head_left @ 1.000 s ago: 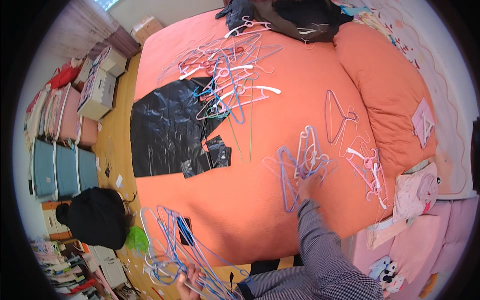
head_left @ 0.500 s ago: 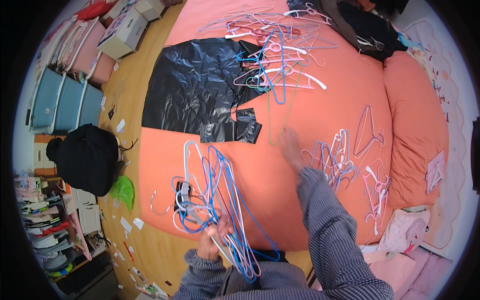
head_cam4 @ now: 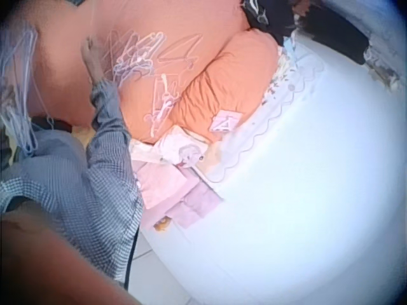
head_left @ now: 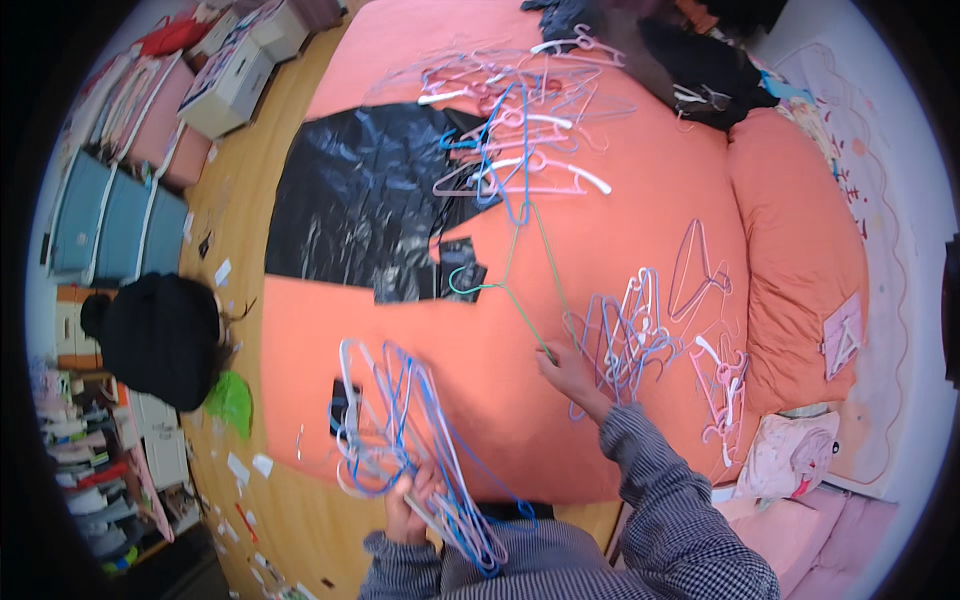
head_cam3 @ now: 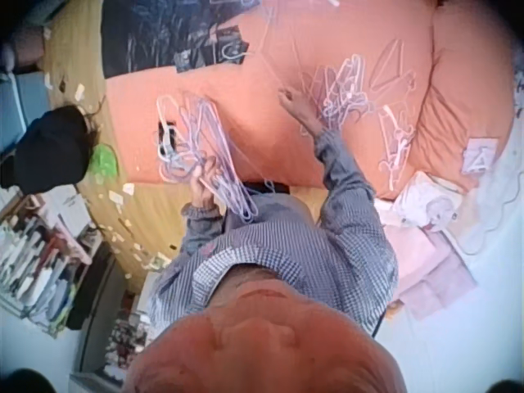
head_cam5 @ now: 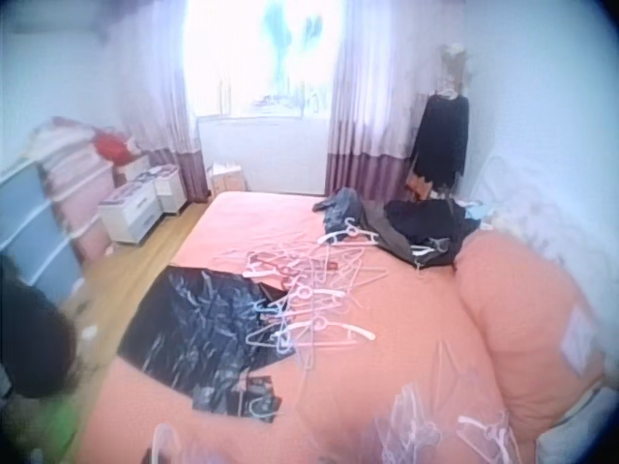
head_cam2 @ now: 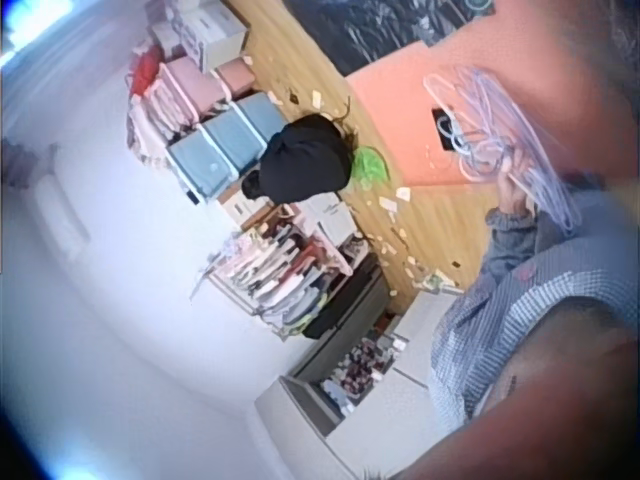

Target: The person gathers plastic clothes hangers from the floor and bed, untangles them, and places them into a black plastic bag. The person handles the hangers one by one and in small groups, moving between the floor and the bed to collect them.

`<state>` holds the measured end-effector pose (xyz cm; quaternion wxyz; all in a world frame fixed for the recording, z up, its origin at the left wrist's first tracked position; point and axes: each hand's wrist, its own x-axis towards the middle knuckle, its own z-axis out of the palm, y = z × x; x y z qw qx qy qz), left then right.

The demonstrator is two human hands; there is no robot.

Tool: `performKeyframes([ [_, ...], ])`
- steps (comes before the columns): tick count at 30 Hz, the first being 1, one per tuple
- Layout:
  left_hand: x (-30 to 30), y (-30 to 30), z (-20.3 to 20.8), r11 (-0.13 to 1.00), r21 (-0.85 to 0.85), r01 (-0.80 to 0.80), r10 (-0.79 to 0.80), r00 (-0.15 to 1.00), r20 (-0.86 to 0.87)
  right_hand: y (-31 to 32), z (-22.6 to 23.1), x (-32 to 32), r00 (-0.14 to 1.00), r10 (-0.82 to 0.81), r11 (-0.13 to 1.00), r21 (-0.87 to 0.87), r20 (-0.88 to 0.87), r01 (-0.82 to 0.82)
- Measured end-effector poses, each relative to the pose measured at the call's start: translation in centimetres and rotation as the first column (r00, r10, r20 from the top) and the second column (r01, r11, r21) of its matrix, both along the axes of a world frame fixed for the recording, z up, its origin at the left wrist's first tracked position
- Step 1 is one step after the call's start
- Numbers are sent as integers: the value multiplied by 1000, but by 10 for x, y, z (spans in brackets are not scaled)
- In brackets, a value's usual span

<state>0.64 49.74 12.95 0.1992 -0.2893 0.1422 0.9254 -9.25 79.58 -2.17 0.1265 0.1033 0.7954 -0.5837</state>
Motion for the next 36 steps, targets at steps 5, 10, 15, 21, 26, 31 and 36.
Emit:
performKeyframes([
  [5, -21, 29, 22, 986, -6, 164, -164, 982, -92, 6, 113, 99, 962, -101, 955, -246, 255, 165],
  [10, -14, 31, 18, 959, -54, 279, -284, 944, -167, -35, 183, 149, 946, -18, 885, -435, 324, 166],
  [15, -17, 59, 45, 954, -102, 283, -295, 945, -143, -72, 210, 168, 986, 84, 950, -309, 143, -36],
  [21, -9, 65, 39, 929, -276, 245, -261, 965, -22, -55, 209, 142, 834, 550, 834, -34, -33, -551],
  [26, 33, 45, -3, 959, -5, 283, -283, 959, 33, -4, 150, 19, 592, 716, 628, -29, -371, -777],
  [31, 30, 56, 22, 935, -99, 341, -335, 939, 73, 17, -16, -193, 800, 360, 738, 671, -481, 71],
  [36, 37, 45, 9, 919, 79, 387, -395, 899, 190, 22, -74, -264, 977, 94, 598, 795, -193, 100],
])
